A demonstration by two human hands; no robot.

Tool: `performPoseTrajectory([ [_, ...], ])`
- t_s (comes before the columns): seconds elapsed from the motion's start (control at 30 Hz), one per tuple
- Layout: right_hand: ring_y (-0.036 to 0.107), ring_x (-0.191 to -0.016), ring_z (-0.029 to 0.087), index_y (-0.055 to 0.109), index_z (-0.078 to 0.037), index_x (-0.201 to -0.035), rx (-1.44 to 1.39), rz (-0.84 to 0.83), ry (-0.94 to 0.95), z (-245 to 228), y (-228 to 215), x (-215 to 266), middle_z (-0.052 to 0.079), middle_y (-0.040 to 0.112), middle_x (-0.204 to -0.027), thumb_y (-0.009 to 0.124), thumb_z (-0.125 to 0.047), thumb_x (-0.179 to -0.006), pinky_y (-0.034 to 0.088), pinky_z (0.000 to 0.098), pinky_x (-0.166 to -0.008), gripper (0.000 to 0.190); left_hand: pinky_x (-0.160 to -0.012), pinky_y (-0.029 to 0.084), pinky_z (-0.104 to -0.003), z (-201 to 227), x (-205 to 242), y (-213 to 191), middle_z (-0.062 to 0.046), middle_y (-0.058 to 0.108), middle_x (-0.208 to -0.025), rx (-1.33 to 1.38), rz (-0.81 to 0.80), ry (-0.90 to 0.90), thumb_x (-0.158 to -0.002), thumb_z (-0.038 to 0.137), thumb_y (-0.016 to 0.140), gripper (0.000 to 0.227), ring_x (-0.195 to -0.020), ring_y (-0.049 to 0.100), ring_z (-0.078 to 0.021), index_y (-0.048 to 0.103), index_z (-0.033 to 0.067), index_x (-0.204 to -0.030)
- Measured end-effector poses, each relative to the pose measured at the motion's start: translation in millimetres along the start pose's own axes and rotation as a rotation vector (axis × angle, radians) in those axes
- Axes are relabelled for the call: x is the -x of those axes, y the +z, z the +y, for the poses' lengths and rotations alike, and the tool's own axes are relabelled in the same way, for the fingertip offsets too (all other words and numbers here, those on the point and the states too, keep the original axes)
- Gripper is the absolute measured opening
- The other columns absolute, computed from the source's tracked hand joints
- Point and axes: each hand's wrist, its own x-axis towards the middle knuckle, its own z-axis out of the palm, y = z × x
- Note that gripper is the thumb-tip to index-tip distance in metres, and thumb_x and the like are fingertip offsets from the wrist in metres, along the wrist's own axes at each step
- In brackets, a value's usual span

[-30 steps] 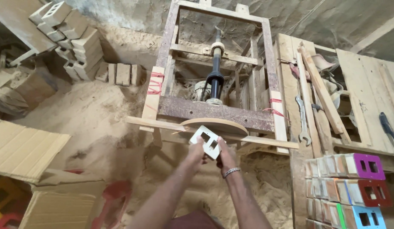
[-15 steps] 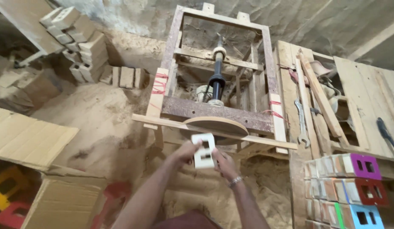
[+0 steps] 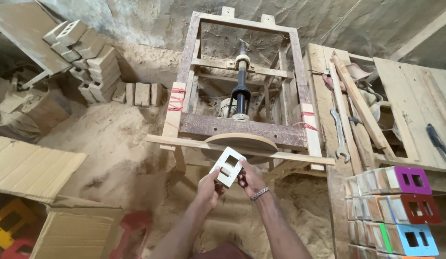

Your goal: The person sands the edges of several small, colorful wooden blocks using a rotating grinding wheel. They pick up each block from a cardboard box, press it against the spinning wheel to smooth the edges, and then place the finished block on a nearby wooden surface.

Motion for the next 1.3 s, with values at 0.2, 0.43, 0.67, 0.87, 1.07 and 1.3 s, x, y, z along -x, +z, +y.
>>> performPoseTrajectory([
  [0.2, 0.038, -0.039, 0.01, 0.06, -0.007, -0.073, 0.142, 0.209, 0.006, -3, 5, -23, -0.001, 0.048, -0.055, 0.072, -0.044, -0.093, 0.026, 0.0265, -0.034, 0.043, -0.049, 0.04, -0.033, 1, -16, 36, -0.004, 0.06, -0.075, -0.04, 0.039, -0.053, -0.107, 0.049, 0.041, 0.047, -0.058, 0.048, -0.0144, 0.064, 0.0078, -0.103],
  [0.43, 0.041, -0.038, 0.011, 0.062, -0.007, -0.07, 0.232, 0.35, 0.024, -4, 23, -23, 0.001, 0.052, -0.056, 0.073, -0.046, -0.09, 0.026, 0.0285, -0.035, 0.045, -0.044, 0.036, -0.032, 12, -14, 39, -0.005, 0.058, -0.069, -0.106, 0.146, -0.081, -0.108, 0.048, 0.042, 0.049, -0.05, 0.043, -0.0132, 0.064, 0.0057, -0.099],
  [0.67, 0.048, -0.043, 0.01, 0.066, -0.009, -0.088, 0.017, 0.305, 0.082, 19, 45, -5, 0.002, 0.064, -0.068, 0.072, -0.041, -0.091, 0.029, 0.0261, -0.036, 0.033, -0.041, 0.029, -0.031, 85, -39, -2, -0.006, 0.059, -0.066, -0.543, -0.03, -0.128, -0.106, 0.051, 0.043, 0.053, -0.047, 0.042, -0.0149, 0.066, 0.0044, -0.097],
  [0.87, 0.046, -0.042, 0.011, 0.068, -0.007, -0.079, 0.119, 0.35, 0.037, 3, 36, -24, 0.002, 0.059, -0.062, 0.075, -0.043, -0.09, 0.03, 0.0283, -0.036, 0.038, -0.045, 0.039, -0.029, 36, -11, 23, -0.003, 0.065, -0.072, -0.243, 0.113, -0.09, -0.107, 0.048, 0.044, 0.047, -0.051, 0.048, -0.01, 0.069, 0.0085, -0.104],
  [1.07, 0.042, -0.04, 0.013, 0.067, -0.006, -0.073, 0.211, 0.383, 0.048, 0, 36, -20, 0.002, 0.054, -0.057, 0.074, -0.047, -0.089, 0.028, 0.0301, -0.035, 0.045, -0.04, 0.033, -0.032, 38, -15, 30, -0.004, 0.059, -0.065, -0.243, 0.181, -0.085, -0.105, 0.048, 0.046, 0.045, -0.045, 0.043, -0.0129, 0.067, 0.0079, -0.1],
  [1.3, 0.049, -0.046, 0.009, 0.065, -0.009, -0.096, -0.049, 0.224, 0.143, 7, 37, 8, 0.001, 0.064, -0.071, 0.072, -0.038, -0.093, 0.032, 0.025, -0.038, 0.03, -0.036, 0.029, -0.028, 87, -17, 0, -0.002, 0.057, -0.059, -0.513, -0.076, -0.088, -0.106, 0.044, 0.051, 0.043, -0.039, 0.039, -0.0105, 0.068, 0.0061, -0.095],
])
